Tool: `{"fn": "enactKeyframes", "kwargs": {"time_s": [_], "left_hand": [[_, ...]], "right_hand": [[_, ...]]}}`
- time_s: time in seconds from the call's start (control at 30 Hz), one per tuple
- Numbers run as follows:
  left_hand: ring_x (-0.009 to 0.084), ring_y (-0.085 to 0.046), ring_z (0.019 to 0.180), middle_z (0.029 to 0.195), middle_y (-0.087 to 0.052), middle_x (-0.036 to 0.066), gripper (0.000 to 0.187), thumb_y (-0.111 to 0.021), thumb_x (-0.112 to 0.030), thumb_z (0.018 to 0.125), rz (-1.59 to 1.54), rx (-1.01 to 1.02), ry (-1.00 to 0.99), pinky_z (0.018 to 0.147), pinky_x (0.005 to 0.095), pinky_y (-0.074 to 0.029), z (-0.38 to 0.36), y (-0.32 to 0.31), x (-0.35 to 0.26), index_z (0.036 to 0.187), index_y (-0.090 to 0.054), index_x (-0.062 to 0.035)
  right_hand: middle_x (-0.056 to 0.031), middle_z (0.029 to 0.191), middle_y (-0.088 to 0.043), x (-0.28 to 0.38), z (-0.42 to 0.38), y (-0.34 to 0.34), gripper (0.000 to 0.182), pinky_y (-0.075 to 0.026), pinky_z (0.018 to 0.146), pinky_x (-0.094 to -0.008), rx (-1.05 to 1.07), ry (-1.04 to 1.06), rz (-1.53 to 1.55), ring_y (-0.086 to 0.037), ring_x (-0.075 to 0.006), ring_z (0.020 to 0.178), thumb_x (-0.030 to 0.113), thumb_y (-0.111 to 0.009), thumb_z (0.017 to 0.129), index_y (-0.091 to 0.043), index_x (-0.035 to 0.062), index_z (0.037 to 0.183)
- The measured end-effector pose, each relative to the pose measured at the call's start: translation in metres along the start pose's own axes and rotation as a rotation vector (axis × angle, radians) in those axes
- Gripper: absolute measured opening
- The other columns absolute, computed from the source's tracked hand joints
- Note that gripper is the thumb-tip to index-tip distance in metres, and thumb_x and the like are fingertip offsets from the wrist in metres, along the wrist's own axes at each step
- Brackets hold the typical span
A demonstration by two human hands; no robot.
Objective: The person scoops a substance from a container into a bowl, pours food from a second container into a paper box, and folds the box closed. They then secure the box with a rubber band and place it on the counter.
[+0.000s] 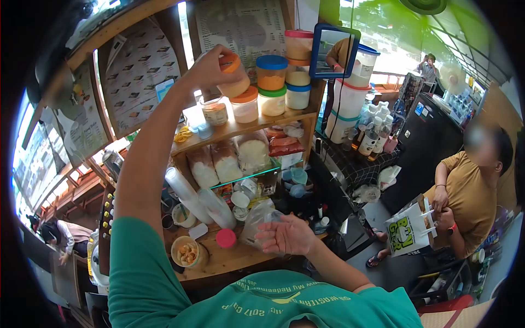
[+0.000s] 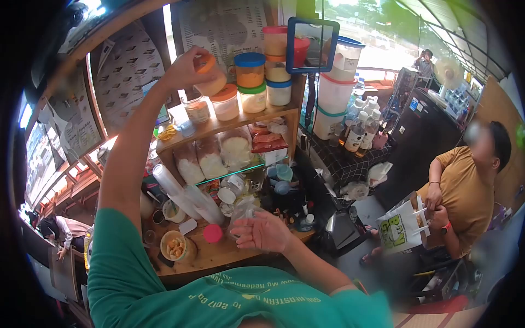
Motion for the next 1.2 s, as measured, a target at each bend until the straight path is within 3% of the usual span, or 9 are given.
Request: {"fn": "enactKeyframes", "kwargs": {"time_s": [0.27,0.37,0.5,0.63,0.77,0.83,0.9,1.07,1.2], "left_hand": [[0.0250,-0.066,0.116,0.125,-0.067,0.017,0.076,-0.086,-0.042,0.074,0.091,0.211,0.047,0.100,0.0372,-0.052,0.036,-0.033,0.012,0.134,-0.059,-0.0036],[0.0302,-0.068,0.109,0.122,-0.070,0.018,0.086,-0.087,-0.047,0.072,0.472,-0.247,-0.323,0.097,0.0400,-0.052,0.006,-0.020,0.013,0.141,-0.055,-0.0064],[0.0278,-0.068,0.110,0.122,-0.069,0.018,0.070,-0.083,-0.038,0.080,0.012,-0.395,-0.004,0.094,0.0400,-0.054,-0.159,-0.044,-0.077,0.135,-0.058,-0.0039],[0.0389,-0.031,0.151,0.157,-0.040,0.021,0.092,-0.072,-0.053,0.082,-0.058,0.041,-0.070,0.124,0.0569,-0.015,-0.361,-0.163,-0.120,0.152,-0.040,-0.0031],[0.0395,-0.035,0.148,0.153,-0.044,0.024,0.077,-0.068,-0.049,0.088,-0.191,-0.047,0.250,0.123,0.0592,-0.013,-0.532,-0.181,-0.109,0.146,-0.048,-0.0013],[0.0370,-0.057,0.130,0.136,-0.060,0.025,0.057,-0.069,-0.038,0.091,-0.111,-0.083,0.432,0.114,0.0541,-0.036,-0.602,-0.158,-0.088,0.131,-0.061,0.0003],[0.0278,-0.072,0.101,0.110,-0.072,0.022,0.033,-0.064,-0.022,0.095,-0.352,-0.546,1.267,0.091,0.0433,-0.054,-0.700,-0.173,-0.058,0.117,-0.070,0.0022],[0.0246,-0.075,0.074,0.081,-0.074,0.019,0.025,-0.059,-0.013,0.098,-0.174,-0.491,1.490,0.070,0.0366,-0.058,-0.760,-0.141,0.062,0.112,-0.071,0.0035],[0.0317,-0.076,0.079,0.083,-0.074,0.022,0.021,-0.062,-0.013,0.094,-0.402,-0.181,1.569,0.072,0.0411,-0.059,-0.733,-0.118,0.131,0.103,-0.074,0.0021]], "right_hand": [[-0.0230,0.134,-0.063,0.005,-0.031,0.039,0.058,-0.044,0.111,-0.0522,-0.133,0.001,-0.022,-0.063,-0.0417,0.120,0.046,-0.044,0.102,-0.059,-0.0020,0.130],[-0.0233,0.134,-0.063,0.014,-0.025,0.049,0.062,-0.041,0.113,-0.0538,-0.236,0.043,0.019,-0.060,-0.0433,0.125,0.049,-0.043,0.102,-0.059,-0.0040,0.130],[-0.0253,0.144,-0.055,0.020,0.017,0.035,0.083,-0.033,0.119,-0.0529,-0.182,0.097,0.003,-0.052,-0.0400,0.136,0.064,-0.039,0.098,-0.049,-0.0051,0.144],[-0.0276,0.151,-0.046,-0.015,0.084,0.001,0.095,-0.028,0.121,-0.0508,-0.139,0.074,0.219,-0.042,-0.0384,0.143,0.073,-0.036,0.096,-0.041,-0.0054,0.149],[-0.0286,0.150,-0.047,-0.077,0.150,0.047,0.093,-0.030,0.121,-0.0474,-0.243,-0.002,-0.139,-0.043,-0.0373,0.142,0.073,-0.032,0.099,-0.042,-0.0069,0.146],[-0.0268,0.143,-0.053,-0.114,0.171,0.081,0.072,-0.038,0.117,-0.0446,-0.348,-0.136,-0.399,-0.052,-0.0339,0.135,0.054,-0.037,0.106,-0.043,-0.0079,0.144],[-0.0239,0.127,-0.065,-0.147,0.192,0.092,0.058,-0.052,0.104,-0.0439,-0.443,-0.180,-0.631,-0.068,-0.0320,0.114,0.042,-0.044,0.108,-0.051,-0.0087,0.136],[-0.0178,0.105,-0.071,-0.197,0.249,0.145,0.038,-0.061,0.061,-0.0299,-0.576,-0.357,-1.208,-0.073,-0.0175,0.069,0.026,-0.057,0.105,-0.060,-0.0084,0.122],[-0.0149,0.093,-0.073,-0.215,0.264,0.143,0.035,-0.061,0.058,-0.0291,-0.663,-0.304,-1.238,-0.071,-0.0161,0.063,0.024,-0.056,0.105,-0.064,-0.0091,0.112]]}}
Point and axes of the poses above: each hand's wrist, its own z-axis towards the middle knuckle, its own y-axis out of the back of the hand, x = y × z, the point moved 3 cm from there along z, towards the middle knuckle
